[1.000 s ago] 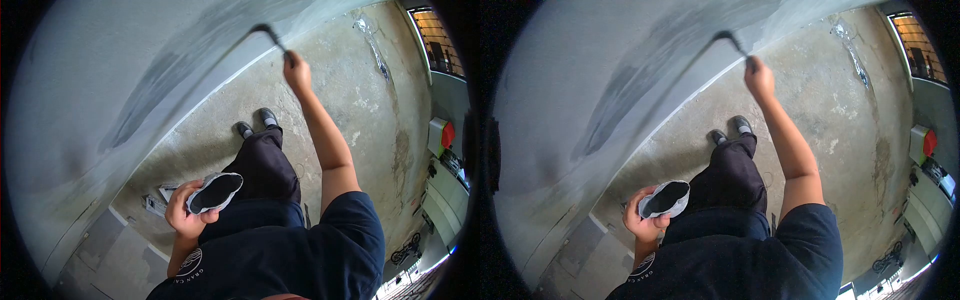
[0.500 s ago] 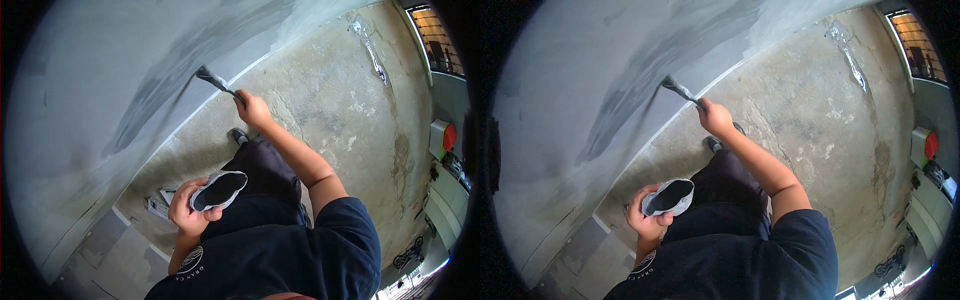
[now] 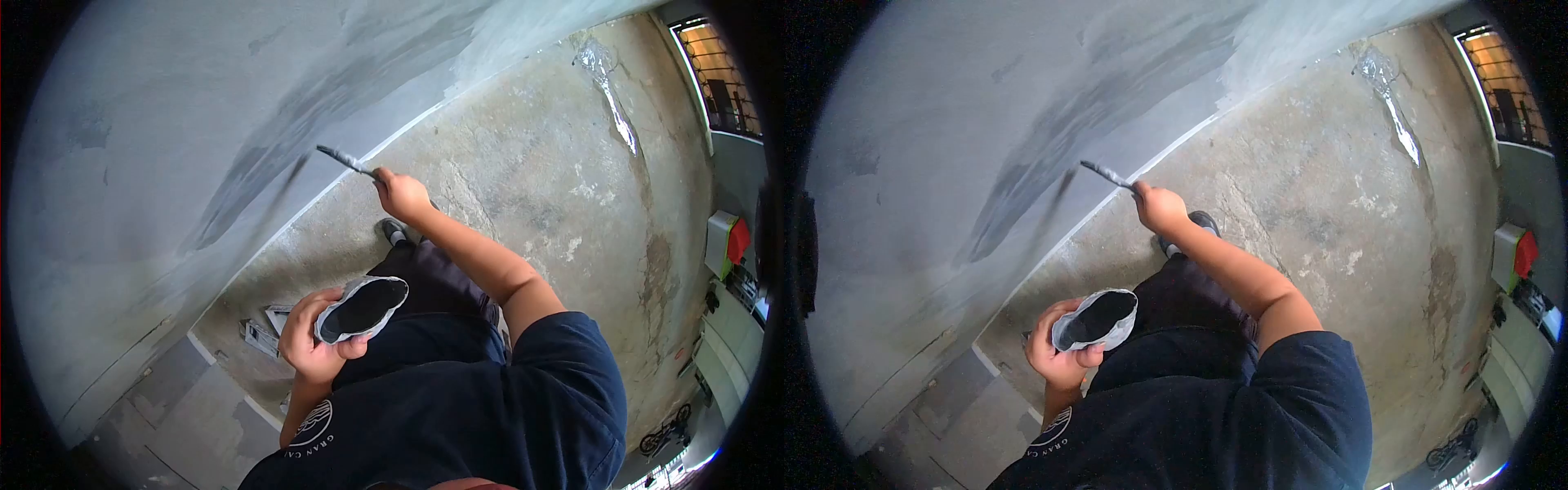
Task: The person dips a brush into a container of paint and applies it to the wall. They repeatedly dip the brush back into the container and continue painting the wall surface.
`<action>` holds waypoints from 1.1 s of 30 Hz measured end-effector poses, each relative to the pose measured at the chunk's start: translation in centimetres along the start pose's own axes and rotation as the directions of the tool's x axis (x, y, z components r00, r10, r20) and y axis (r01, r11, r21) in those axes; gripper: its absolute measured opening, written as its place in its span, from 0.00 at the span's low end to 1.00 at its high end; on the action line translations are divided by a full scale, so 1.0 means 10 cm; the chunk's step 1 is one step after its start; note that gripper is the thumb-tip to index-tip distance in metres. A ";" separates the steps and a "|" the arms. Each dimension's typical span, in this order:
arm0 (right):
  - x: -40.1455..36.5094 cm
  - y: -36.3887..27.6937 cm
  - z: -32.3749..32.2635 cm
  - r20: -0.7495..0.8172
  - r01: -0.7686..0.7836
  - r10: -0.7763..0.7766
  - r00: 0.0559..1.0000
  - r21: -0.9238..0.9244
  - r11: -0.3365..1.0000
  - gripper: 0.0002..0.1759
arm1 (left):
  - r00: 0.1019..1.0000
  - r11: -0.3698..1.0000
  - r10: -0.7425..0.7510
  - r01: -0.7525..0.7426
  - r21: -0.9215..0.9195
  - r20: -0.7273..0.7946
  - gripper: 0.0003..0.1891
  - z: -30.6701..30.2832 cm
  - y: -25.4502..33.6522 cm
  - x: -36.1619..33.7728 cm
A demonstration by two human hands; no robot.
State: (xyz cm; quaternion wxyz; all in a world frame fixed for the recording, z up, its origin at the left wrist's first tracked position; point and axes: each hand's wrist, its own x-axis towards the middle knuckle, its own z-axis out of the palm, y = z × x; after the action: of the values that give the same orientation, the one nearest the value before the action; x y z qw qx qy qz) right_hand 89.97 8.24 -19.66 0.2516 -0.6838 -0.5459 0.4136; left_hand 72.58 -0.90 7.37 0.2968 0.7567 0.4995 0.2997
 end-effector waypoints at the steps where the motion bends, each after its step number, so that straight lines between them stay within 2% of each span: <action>1: -0.04 0.04 0.00 -0.012 0.027 -0.028 1.000 -0.022 0.999 0.14 | 1.000 1.000 -0.009 0.009 0.018 0.004 0.38 -0.01 0.03 0.01; 2: -0.07 0.09 -0.01 -0.022 0.055 -0.056 0.998 -0.043 0.998 0.14 | 1.000 0.999 -0.018 0.018 0.036 0.008 0.38 -0.01 0.05 0.00; 3: 0.00 0.12 -0.08 -0.088 -0.018 0.011 0.996 -0.075 0.997 0.13 | 1.000 0.999 -0.020 0.020 0.038 0.001 0.38 -0.01 0.05 -0.01; 4: 0.11 0.20 -0.17 -0.212 -0.037 0.026 0.977 -0.050 0.998 0.13 | 1.000 0.999 -0.018 0.018 0.030 -0.012 0.38 -0.01 0.05 -0.03; 5: 0.23 0.28 -0.27 -0.332 -0.053 0.043 0.942 -0.023 0.998 0.12 | 1.000 1.000 -0.015 0.015 0.022 -0.026 0.38 -0.01 0.06 -0.05; 7: 0.44 0.40 -0.50 -0.477 -0.088 0.108 0.872 0.064 0.994 0.12 | 0.999 0.999 -0.021 0.022 0.026 -0.049 0.38 -0.01 0.06 -0.08; 9: 0.51 0.45 -0.60 -0.534 -0.169 0.218 0.817 0.140 0.976 0.11 | 0.997 0.999 -0.025 0.027 0.029 -0.071 0.38 -0.02 0.07 -0.10; 10: 0.50 0.45 -0.58 -0.610 -0.196 0.249 0.752 0.154 0.969 0.12 | 0.997 0.998 -0.033 0.036 0.042 -0.068 0.38 -0.04 0.08 -0.11; 11: 0.49 0.43 -0.54 -0.609 -0.191 0.244 0.754 0.152 0.970 0.12 | 0.997 0.997 -0.042 0.045 0.055 -0.066 0.38 -0.06 0.10 -0.12; 13: 0.46 0.37 -0.51 -0.594 -0.208 0.329 0.734 0.265 0.942 0.13 | 0.995 0.996 -0.062 0.067 0.066 -0.077 0.38 -0.05 0.15 -0.12; 14: 0.43 0.31 -0.45 -0.520 -0.240 0.361 0.774 0.287 0.928 0.16 | 0.993 0.993 -0.083 0.089 0.078 -0.081 0.38 -0.04 0.17 -0.12; 16: 0.36 0.21 -0.19 -0.439 -0.102 0.192 0.878 0.221 0.970 0.14 | 0.995 0.995 -0.043 0.050 0.083 -0.084 0.36 -0.02 0.17 -0.12; 17: 0.28 0.15 -0.06 -0.417 0.039 0.036 0.908 0.169 0.985 0.14 | 0.997 0.996 -0.005 0.012 0.090 -0.079 0.33 -0.02 0.18 -0.11; 19: 0.11 -0.04 0.04 -0.187 0.041 -0.013 0.982 0.147 0.988 0.13 | 0.995 0.997 -0.010 0.017 0.076 -0.095 0.33 0.00 0.20 -0.12; 21: -0.04 -0.12 0.02 0.005 0.140 -0.140 0.990 -0.009 0.990 0.14 | 0.994 0.998 -0.015 0.023 0.062 -0.111 0.33 -0.01 0.21 -0.14; 24: -0.07 0.03 0.00 0.067 0.199 -0.193 0.979 -0.093 0.976 0.14 | 0.991 0.998 -0.031 0.038 0.048 -0.133 0.38 -0.09 0.21 -0.17; 25: -0.03 0.03 -0.10 0.032 0.070 -0.066 0.997 -0.138 0.988 0.14 | 0.989 0.998 -0.042 0.048 0.042 -0.139 0.38 -0.11 0.23 -0.19; 26: 0.06 0.18 -0.10 -0.081 0.004 -0.014 0.997 -0.119 0.993 0.13 | 0.988 0.998 -0.053 0.059 0.035 -0.145 0.38 -0.14 0.24 -0.20; 28: 0.17 0.27 -0.28 -0.410 -0.070 0.082 0.908 0.045 0.997 0.12 | 0.986 0.997 -0.059 0.067 0.044 -0.159 0.38 -0.18 0.24 -0.24; 29: 0.24 0.28 -0.33 -0.455 -0.171 0.222 0.862 0.150 0.974 0.13 | 0.987 0.997 -0.057 0.065 0.050 -0.151 0.38 -0.20 0.22 -0.25; 31: 0.28 0.21 -0.28 -0.562 -0.270 0.327 0.760 0.186 0.945 0.13 | 0.986 0.998 -0.052 0.056 0.019 -0.156 0.37 -0.21 0.18 -0.26; 33: 0.29 0.13 -0.20 -0.484 -0.233 0.300 0.822 0.196 0.953 0.14 | 0.986 0.999 -0.047 0.046 -0.011 -0.161 0.36 -0.25 0.15 -0.26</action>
State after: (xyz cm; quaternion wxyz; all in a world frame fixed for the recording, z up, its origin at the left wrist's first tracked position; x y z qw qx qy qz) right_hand 92.49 10.83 -20.44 0.3694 -0.8205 -0.3312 0.2838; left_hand 70.77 -3.50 9.67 0.2652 0.7171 0.5381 0.3547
